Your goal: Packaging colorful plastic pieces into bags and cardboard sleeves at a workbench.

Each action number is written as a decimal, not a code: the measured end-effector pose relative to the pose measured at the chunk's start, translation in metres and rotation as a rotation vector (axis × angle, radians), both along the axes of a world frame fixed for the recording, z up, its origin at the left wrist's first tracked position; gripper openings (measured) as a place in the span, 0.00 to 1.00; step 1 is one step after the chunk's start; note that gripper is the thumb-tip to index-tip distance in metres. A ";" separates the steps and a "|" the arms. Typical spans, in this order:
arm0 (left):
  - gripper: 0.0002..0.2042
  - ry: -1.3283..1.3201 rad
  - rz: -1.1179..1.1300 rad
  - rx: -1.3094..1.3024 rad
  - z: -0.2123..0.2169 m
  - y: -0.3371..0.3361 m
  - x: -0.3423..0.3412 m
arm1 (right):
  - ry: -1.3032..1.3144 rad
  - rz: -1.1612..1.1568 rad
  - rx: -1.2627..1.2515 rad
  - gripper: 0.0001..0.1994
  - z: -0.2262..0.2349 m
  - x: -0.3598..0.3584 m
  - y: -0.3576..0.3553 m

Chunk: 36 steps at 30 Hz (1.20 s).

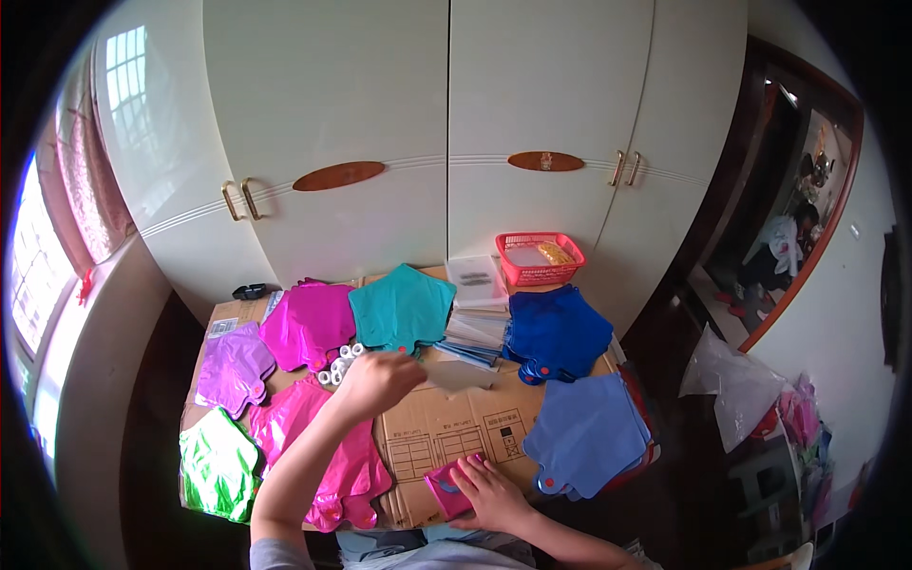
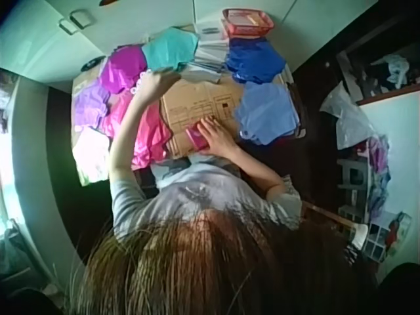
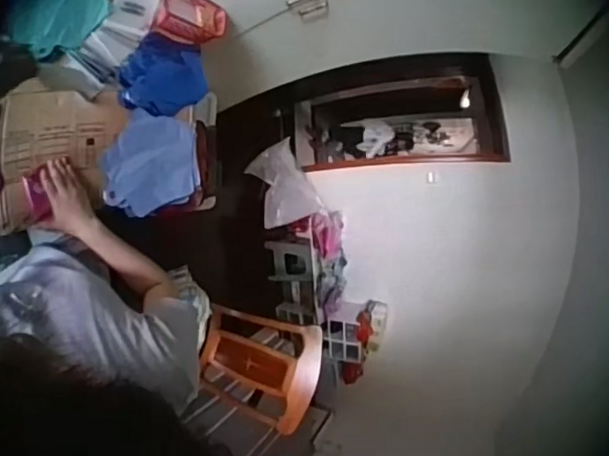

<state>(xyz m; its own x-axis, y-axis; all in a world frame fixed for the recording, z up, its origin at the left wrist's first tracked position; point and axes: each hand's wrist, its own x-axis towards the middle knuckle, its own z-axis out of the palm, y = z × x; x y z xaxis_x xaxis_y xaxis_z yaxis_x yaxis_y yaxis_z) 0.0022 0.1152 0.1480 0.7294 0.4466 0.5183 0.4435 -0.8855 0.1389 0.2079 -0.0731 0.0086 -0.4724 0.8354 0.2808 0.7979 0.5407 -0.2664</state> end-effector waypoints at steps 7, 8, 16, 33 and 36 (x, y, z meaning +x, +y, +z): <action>0.06 0.127 -0.081 -0.061 -0.081 -0.082 -0.070 | -0.029 0.208 0.243 0.22 -0.008 0.016 -0.015; 0.06 0.134 -0.073 -0.069 -0.088 -0.090 -0.072 | 0.049 0.243 0.282 0.20 -0.008 0.017 -0.014; 0.09 0.142 0.234 -0.202 -0.127 -0.135 -0.072 | 1.080 -0.240 -0.852 0.13 -0.027 -0.003 0.086; 0.25 0.265 0.150 -0.197 -0.134 -0.143 -0.062 | 0.669 -0.192 -0.449 0.33 -0.043 -0.044 0.098; 0.26 0.330 0.112 -0.188 -0.131 -0.139 -0.059 | 0.684 -0.188 -0.427 0.33 -0.046 -0.041 0.098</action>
<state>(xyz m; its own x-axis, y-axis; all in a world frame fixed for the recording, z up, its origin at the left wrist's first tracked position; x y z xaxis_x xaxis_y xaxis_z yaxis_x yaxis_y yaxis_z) -0.0573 -0.0243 0.0165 0.7843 0.5978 0.1659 0.5841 -0.8016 0.1274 0.1667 0.0249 -0.0371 -0.1539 0.9834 0.0960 0.4517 0.1564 -0.8783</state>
